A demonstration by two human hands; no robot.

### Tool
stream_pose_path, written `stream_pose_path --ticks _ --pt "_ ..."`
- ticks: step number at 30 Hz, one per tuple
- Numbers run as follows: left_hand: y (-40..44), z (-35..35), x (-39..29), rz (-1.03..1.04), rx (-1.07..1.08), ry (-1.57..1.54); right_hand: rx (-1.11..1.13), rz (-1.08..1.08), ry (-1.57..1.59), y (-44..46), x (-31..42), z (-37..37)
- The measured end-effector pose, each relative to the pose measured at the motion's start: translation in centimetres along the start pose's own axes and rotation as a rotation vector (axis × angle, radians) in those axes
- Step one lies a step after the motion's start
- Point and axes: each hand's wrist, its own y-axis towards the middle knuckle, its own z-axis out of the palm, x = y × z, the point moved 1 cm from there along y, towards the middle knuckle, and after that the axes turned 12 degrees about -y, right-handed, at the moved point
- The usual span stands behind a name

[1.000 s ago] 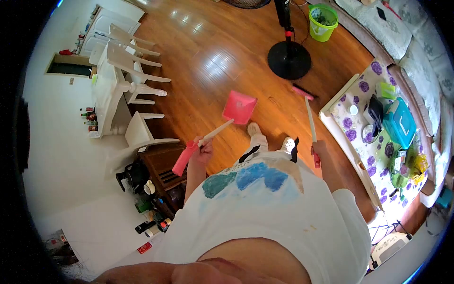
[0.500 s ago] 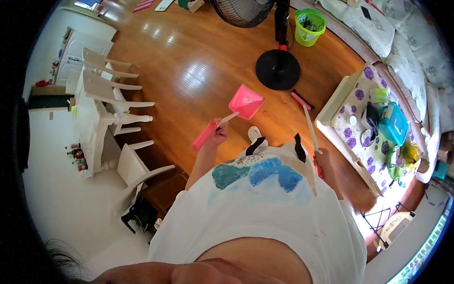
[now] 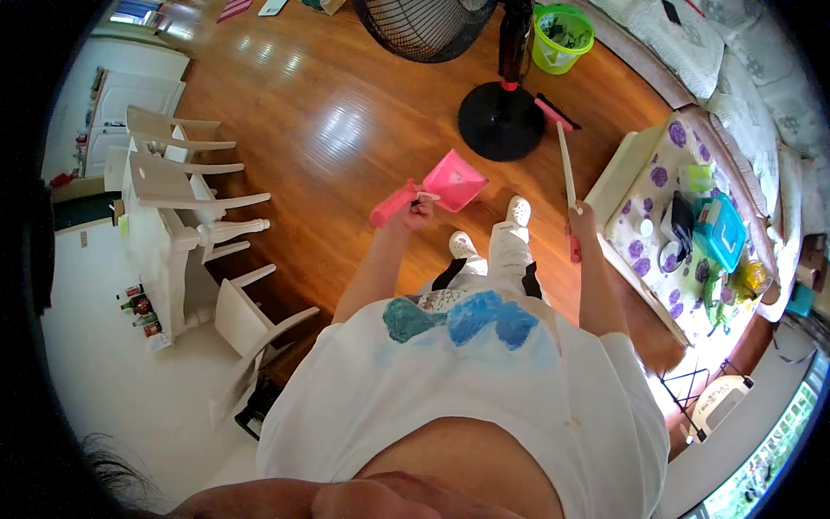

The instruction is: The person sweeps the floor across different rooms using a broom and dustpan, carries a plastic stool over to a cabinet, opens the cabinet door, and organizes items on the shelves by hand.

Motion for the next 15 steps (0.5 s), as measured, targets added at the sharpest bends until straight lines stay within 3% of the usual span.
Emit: stream_pose_path --ticks 3,7,8,9,10,12,13,15 --pt "0.5 1.9 -0.1 0.019 -0.032 0.037 0.048 -0.004 -0.247 1.8 2.2 1.1" --pt "-0.7 6.1 0.0 0.180 -0.208 0.044 0.268 0.026 -0.609 -1.1 -2.2 4.4" --pt "-0.2 6.0 -0.3 0.174 -0.210 0.039 0.292 0.079 -0.563 -3.2 -3.3 4.8" --pt "0.5 5.5 -0.5 0.130 -0.138 -0.004 0.190 0.242 -0.234 -6.2 -3.3 4.8" --pt "1.1 5.2 -0.6 0.087 -0.067 -0.048 0.220 0.172 -0.428 -8.3 -2.0 3.8" --pt "1.7 4.7 -0.5 0.087 -0.075 -0.032 0.284 0.037 -0.445 -10.8 -1.5 1.5" --pt "2.0 4.5 -0.4 0.093 -0.073 -0.010 0.284 0.044 -0.451 -11.6 -0.2 0.1" --pt "2.4 3.6 -0.7 0.071 -0.050 -0.013 0.462 0.259 -0.323 -12.5 2.3 -2.2"
